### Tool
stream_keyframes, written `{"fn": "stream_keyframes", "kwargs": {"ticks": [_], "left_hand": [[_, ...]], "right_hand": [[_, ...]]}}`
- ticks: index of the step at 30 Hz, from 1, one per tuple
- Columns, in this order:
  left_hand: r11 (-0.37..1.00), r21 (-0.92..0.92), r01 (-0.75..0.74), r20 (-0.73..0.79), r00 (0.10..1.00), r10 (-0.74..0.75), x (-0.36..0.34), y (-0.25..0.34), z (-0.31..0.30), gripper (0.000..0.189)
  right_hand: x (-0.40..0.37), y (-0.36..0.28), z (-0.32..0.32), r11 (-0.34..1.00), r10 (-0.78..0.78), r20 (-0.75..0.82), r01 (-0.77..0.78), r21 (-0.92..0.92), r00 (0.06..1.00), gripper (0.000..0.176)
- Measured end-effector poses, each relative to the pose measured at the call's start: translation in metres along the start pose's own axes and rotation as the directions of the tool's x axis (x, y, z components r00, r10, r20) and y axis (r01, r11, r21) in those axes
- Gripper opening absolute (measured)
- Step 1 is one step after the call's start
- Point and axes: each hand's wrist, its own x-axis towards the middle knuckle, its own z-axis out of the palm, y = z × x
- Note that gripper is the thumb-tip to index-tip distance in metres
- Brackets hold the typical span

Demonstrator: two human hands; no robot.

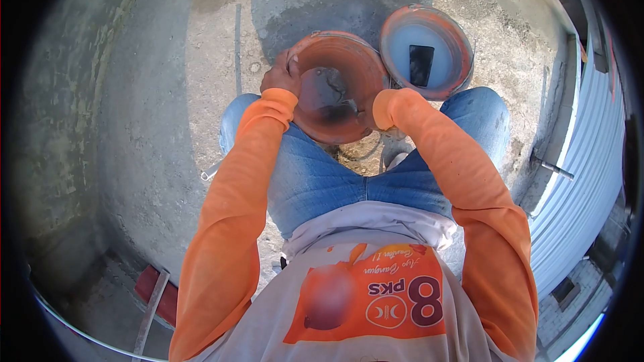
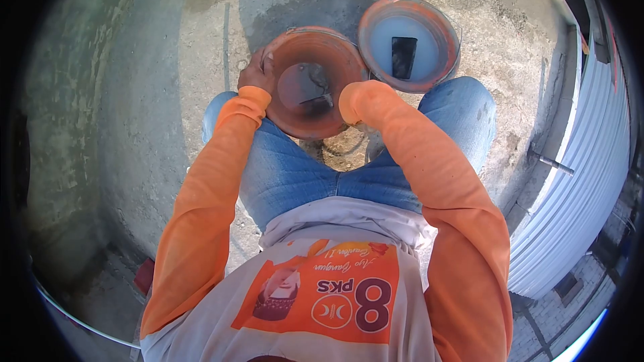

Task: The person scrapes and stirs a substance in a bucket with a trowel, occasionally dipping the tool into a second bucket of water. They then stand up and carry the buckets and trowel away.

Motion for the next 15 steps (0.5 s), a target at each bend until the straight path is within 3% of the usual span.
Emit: {"fn": "stream_keyframes", "kwargs": {"ticks": [4,9,11,12,14,15], "left_hand": [[1.0,0.011,-0.019,-0.004,1.0,0.019,0.002,-0.004,0.002,0.039],[1.0,-0.02,-0.007,0.026,1.0,0.007,0.0,-0.005,0.002,0.038],[0.999,-0.023,-0.028,0.003,1.0,0.028,0.002,-0.001,0.001,0.038],[1.0,-0.014,-0.018,0.018,1.0,0.018,0.002,0.0,0.0,0.038],[1.0,0.007,-0.002,0.038,0.999,0.002,0.0,-0.002,-0.001,0.039],[1.0,0.007,-0.005,0.032,0.999,0.005,-0.001,-0.002,-0.001,0.039]], "right_hand": [[0.007,-0.001,-0.001,0.99,0.115,-0.03,-0.112,0.082,0.993,0.038],[0.005,-0.004,0.012,0.991,0.118,-0.033,-0.115,0.064,0.993,0.037],[0.011,0.004,0.004,0.99,-0.118,-0.034,0.12,0.073,0.992,0.035],[0.016,0.005,0.004,0.99,-0.119,-0.038,0.122,0.072,0.992,0.035],[0.008,-0.009,-0.011,0.976,0.131,-0.12,-0.107,0.187,0.984,0.036],[0.002,-0.011,-0.012,0.976,0.126,-0.117,-0.102,0.192,0.985,0.036]]}}
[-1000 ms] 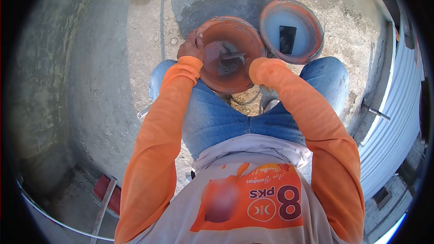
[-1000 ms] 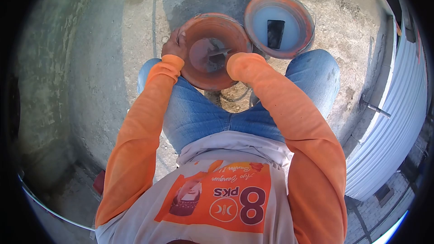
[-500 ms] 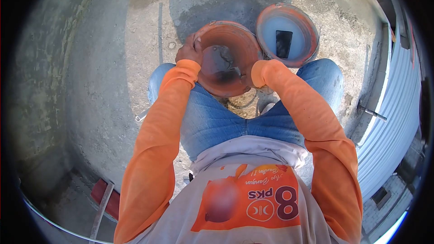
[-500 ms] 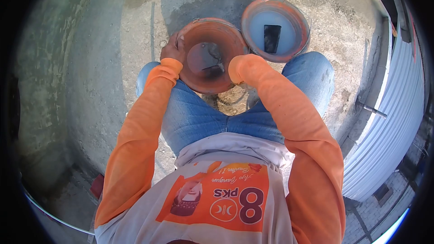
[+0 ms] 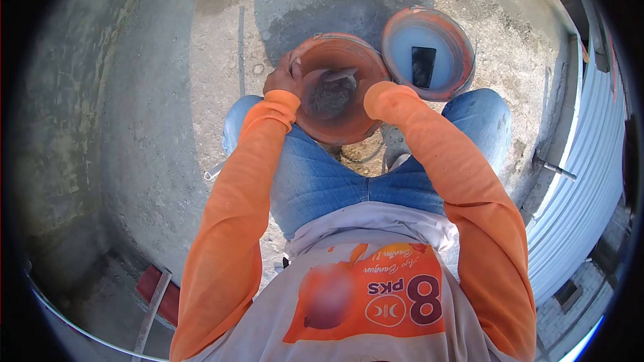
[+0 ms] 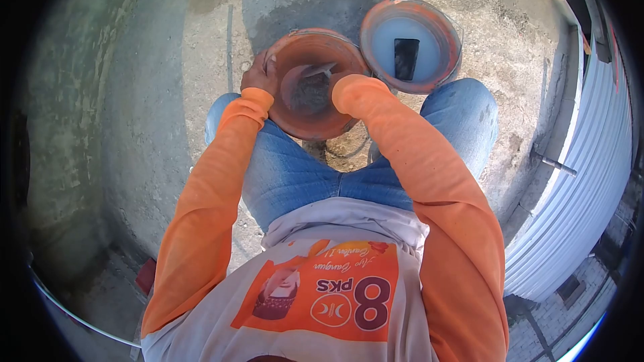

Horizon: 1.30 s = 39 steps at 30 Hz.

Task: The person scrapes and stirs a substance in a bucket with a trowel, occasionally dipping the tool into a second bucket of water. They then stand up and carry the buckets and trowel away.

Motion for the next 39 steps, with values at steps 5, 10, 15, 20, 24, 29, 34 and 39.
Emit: {"fn": "stream_keyframes", "kwargs": {"ticks": [5,10,15,20,24,29,34,39], "left_hand": [[1.0,-0.022,-0.015,-0.024,1.0,0.014,0.002,-0.003,0.005,0.04],[1.0,0.018,0.011,-0.022,1.0,-0.011,0.0,0.002,0.001,0.04],[1.0,-0.004,-0.017,-0.033,0.999,0.017,0.001,-0.004,0.003,0.04],[1.0,0.005,-0.008,-0.014,1.0,0.008,0.0,0.0,0.002,0.04],[0.999,-0.032,0.0,-0.017,1.0,-0.001,0.004,-0.001,0.002,0.037],[0.988,-0.138,0.072,-0.042,0.996,-0.079,0.004,0.001,-0.001,0.034],[0.899,-0.428,0.087,-0.02,0.994,-0.105,0.004,-0.004,-0.003,0.029],[0.826,-0.563,-0.022,-0.106,0.993,-0.046,-0.006,0.022,-0.017,0.027]], "right_hand": [[-0.052,-0.019,-0.023,0.948,-0.088,0.165,0.133,-0.288,0.982,0.037],[0.014,0.004,-0.011,0.969,-0.189,0.361,0.113,0.221,0.913,0.032],[0.022,0.02,0.004,0.875,-0.139,0.517,-0.139,0.463,0.844,0.037],[0.102,0.083,0.071,0.903,-0.422,-0.541,0.391,-0.178,0.728,0.036],[0.046,0.051,0.035,0.998,-0.064,-0.158,0.058,-0.04,0.985,0.036],[-0.034,0.041,0.009,0.929,-0.307,0.189,0.251,0.273,0.933,0.04],[-0.065,0.072,-0.01,0.832,-0.219,-0.079,0.229,0.506,0.972,0.045],[-0.056,0.093,0.005,0.686,-0.109,-0.21,0.226,0.691,0.972,0.053]]}}
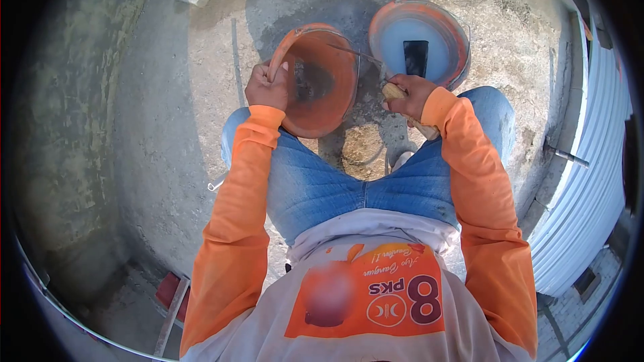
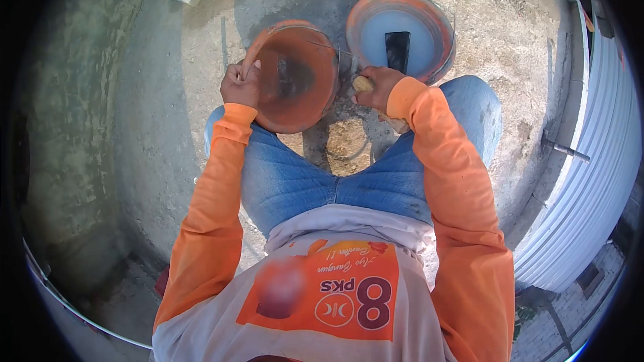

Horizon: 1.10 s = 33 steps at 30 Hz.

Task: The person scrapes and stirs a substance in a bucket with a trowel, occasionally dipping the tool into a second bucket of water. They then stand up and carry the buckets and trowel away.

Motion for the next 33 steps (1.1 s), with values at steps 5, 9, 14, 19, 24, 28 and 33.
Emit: {"fn": "stream_keyframes", "kwargs": {"ticks": [5,9,14,19,24,28,33], "left_hand": [[0.933,0.253,-0.256,0.028,0.966,0.257,-0.002,0.009,0.015,0.03],[0.954,0.292,-0.073,0.032,0.997,0.067,0.0,-0.007,0.025,0.03],[0.934,0.31,-0.177,0.054,0.984,0.168,-0.002,-0.009,0.03,0.029],[0.936,0.336,-0.103,0.063,0.994,0.087,-0.005,0.004,0.026,0.028],[0.939,0.3,-0.169,0.081,0.985,0.152,-0.008,0.003,0.03,0.029],[0.924,0.319,-0.21,0.13,0.976,0.177,-0.01,-0.004,0.027,0.03],[0.947,0.291,-0.138,0.147,0.984,0.098,-0.014,0.004,0.028,0.03]], "right_hand": [[0.002,0.002,0.023,0.983,0.04,0.146,-0.013,-0.181,0.988,0.043],[-0.003,-0.011,0.057,0.989,0.138,0.441,-0.149,-0.011,0.887,0.039],[0.052,0.057,0.087,0.664,0.009,0.201,0.144,-0.734,0.98,0.044],[0.022,0.029,0.081,0.919,0.111,0.282,0.01,-0.395,0.953,0.042],[0.053,0.037,0.083,0.762,0.163,0.17,-0.014,-0.648,0.972,0.044],[0.021,0.015,0.083,0.849,0.144,0.275,0.024,-0.528,0.95,0.043],[0.046,0.034,0.083,0.787,0.326,0.079,-0.224,-0.574,0.942,0.043]]}}
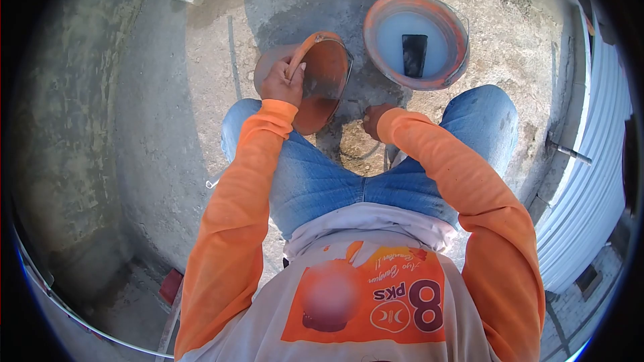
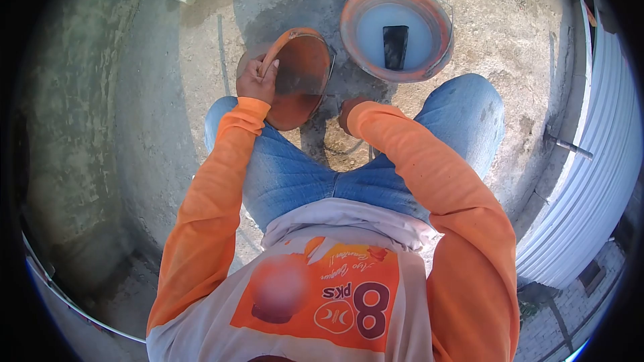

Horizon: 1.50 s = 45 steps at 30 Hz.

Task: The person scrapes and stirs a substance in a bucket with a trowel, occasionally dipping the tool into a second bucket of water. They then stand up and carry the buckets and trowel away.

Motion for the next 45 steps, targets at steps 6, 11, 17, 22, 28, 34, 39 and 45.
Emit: {"fn": "stream_keyframes", "kwargs": {"ticks": [6,11,17,22,28,34,39,45], "left_hand": [[1.0,0.011,-0.016,-0.023,1.0,0.016,0.0,-0.005,0.001,0.03],[1.0,0.025,0.01,0.02,1.0,-0.01,0.004,0.001,0.003,0.03],[0.995,0.099,0.015,0.019,1.0,-0.017,0.009,0.013,0.004,0.03],[0.988,0.142,-0.063,0.052,0.997,0.056,0.034,0.018,0.007,0.025],[0.987,0.156,0.039,0.187,0.98,-0.068,0.107,0.004,-0.014,0.029],[0.99,0.131,0.06,0.218,0.972,-0.088,0.128,-0.012,-0.027,0.032],[0.984,0.18,0.016,0.252,0.966,-0.062,0.139,-0.009,-0.031,0.035],[0.999,0.021,0.032,0.215,0.976,-0.036,0.159,-0.065,-0.042,0.034]], "right_hand": [[-0.013,0.003,-0.002,0.973,-0.16,0.129,0.134,0.187,0.979,0.041],[-0.012,-0.007,0.0,0.99,-0.144,0.011,0.144,-0.004,0.99,0.043],[0.022,0.017,-0.002,0.994,-0.025,-0.195,0.045,0.097,0.98,0.044],[0.026,0.031,0.0,0.958,0.048,-0.36,0.059,0.28,0.932,0.046],[0.02,0.043,0.0,0.908,0.004,-0.386,0.159,0.387,0.922,0.05],[0.001,0.041,-0.01,0.892,-0.07,-0.138,0.124,0.434,0.988,0.046],[0.023,0.036,-0.011,0.966,0.008,-0.372,0.089,0.241,0.928,0.044],[0.013,0.032,0.024,0.865,-0.363,-0.466,0.478,0.154,0.807,0.043]]}}
